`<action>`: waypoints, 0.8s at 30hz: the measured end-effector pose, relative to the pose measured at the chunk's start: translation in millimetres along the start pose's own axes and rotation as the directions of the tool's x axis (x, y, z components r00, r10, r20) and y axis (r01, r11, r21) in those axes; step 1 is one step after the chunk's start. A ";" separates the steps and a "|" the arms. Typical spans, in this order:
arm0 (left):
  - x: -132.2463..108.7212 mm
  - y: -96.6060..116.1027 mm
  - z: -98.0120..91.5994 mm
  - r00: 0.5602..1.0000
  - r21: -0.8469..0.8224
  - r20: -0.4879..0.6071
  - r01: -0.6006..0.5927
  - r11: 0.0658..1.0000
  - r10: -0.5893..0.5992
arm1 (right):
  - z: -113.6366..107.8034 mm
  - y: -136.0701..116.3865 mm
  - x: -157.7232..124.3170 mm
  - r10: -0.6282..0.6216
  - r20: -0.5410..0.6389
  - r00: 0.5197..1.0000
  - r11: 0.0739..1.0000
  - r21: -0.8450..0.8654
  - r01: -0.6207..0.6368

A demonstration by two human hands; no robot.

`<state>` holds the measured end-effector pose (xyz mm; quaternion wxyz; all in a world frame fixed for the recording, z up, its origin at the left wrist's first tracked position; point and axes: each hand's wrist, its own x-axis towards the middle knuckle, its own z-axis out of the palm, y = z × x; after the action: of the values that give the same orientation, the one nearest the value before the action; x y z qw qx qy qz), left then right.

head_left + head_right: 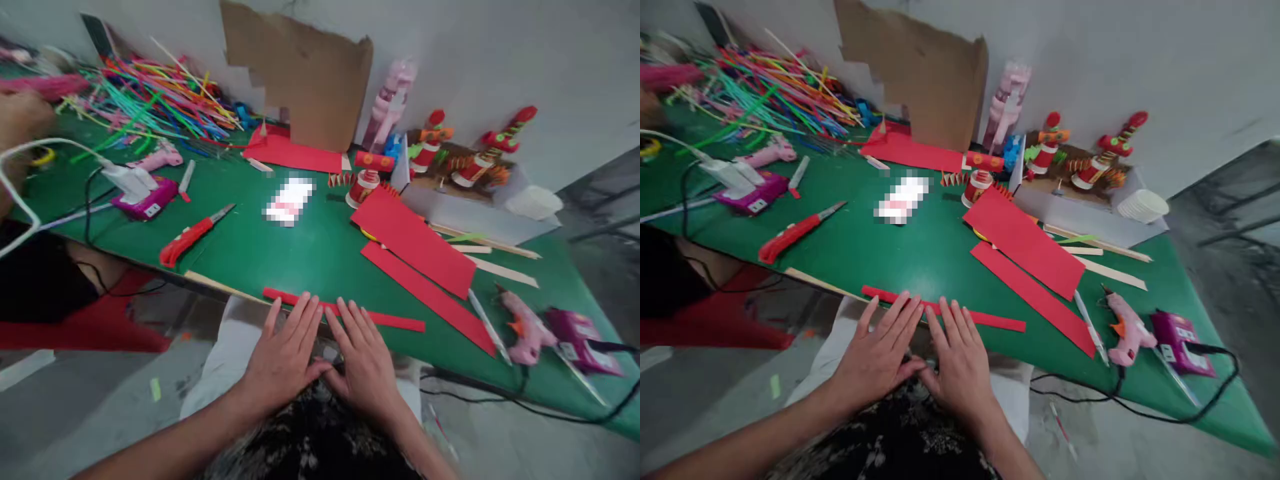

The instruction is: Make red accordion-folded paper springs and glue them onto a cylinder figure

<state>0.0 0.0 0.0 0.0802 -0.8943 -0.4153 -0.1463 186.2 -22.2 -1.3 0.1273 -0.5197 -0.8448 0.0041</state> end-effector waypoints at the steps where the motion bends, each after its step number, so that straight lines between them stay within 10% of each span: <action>1: 0.8 -0.2 -0.2 1.000 0.000 -0.002 -0.004 1.000 0.004 | 0.3 0.3 -0.2 0.005 0.007 1.000 1.000 0.008 -0.005; 17: -13.1 -9.0 -11.3 0.973 0.014 -0.017 0.228 0.973 -0.228 | 2.0 -1.4 1.3 0.034 -0.042 0.999 0.999 0.022 -0.033; 24: -32.6 -44.8 -15.5 0.958 0.053 -0.043 0.286 0.957 -0.284 | 2.0 -2.2 1.3 0.045 -0.035 0.998 0.999 0.032 -0.044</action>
<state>-57.3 1.2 5.0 0.0917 -0.8197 -0.5424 -0.1596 183.2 -21.9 -2.7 0.1503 -0.5363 -0.8305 0.0106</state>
